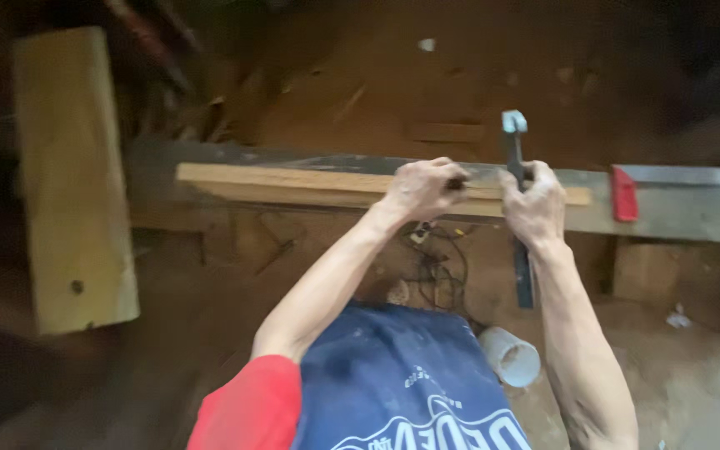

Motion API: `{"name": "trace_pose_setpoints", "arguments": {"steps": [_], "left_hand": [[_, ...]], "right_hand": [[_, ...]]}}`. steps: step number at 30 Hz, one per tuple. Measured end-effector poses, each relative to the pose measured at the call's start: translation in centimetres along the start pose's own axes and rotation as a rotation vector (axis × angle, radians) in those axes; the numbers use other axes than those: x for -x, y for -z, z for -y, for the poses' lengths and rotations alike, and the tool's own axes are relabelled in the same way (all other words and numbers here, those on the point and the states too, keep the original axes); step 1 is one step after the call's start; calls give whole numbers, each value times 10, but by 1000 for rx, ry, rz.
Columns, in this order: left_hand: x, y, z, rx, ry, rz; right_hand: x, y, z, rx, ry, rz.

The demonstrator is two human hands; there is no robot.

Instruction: The person hammers nails into a wooden plank resting on a workbench. They then use a mallet to drive the nails further and finish by using an angle grinder to cut off the protruding nail heads.

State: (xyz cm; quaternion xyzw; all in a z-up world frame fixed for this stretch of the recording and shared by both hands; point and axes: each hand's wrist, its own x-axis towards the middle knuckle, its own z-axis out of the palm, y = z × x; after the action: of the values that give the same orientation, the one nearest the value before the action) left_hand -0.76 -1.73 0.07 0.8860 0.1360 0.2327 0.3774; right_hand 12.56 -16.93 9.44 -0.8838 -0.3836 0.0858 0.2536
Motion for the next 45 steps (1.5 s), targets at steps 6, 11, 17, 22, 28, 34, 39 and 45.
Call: {"name": "trace_pose_setpoints", "arguments": {"steps": [6,11,17,22,28,34,39,45], "left_hand": [[19,7,17,455,220,-352],[83,40,8,584,549,-427],[170,32,17,906,825,-501],[198,1,24,1348,824,-600],[165,25,-32,937,892,-559],[120,83,-37,648,713,-588],[96,135,18,579,491,-646],[113,198,88,393,614,-557]], "right_hand": [[-2,-9,-12,26,-267,189],[-12,-17,-7,113,14,34],[-14,-17,-12,41,-140,155],[-12,-19,-23,84,31,48],[-16,-20,-35,-1,-39,112],[-11,-17,-32,-11,81,11],[-10,-18,-28,-1,44,-1],[-9,-16,-15,19,-105,54]]}}
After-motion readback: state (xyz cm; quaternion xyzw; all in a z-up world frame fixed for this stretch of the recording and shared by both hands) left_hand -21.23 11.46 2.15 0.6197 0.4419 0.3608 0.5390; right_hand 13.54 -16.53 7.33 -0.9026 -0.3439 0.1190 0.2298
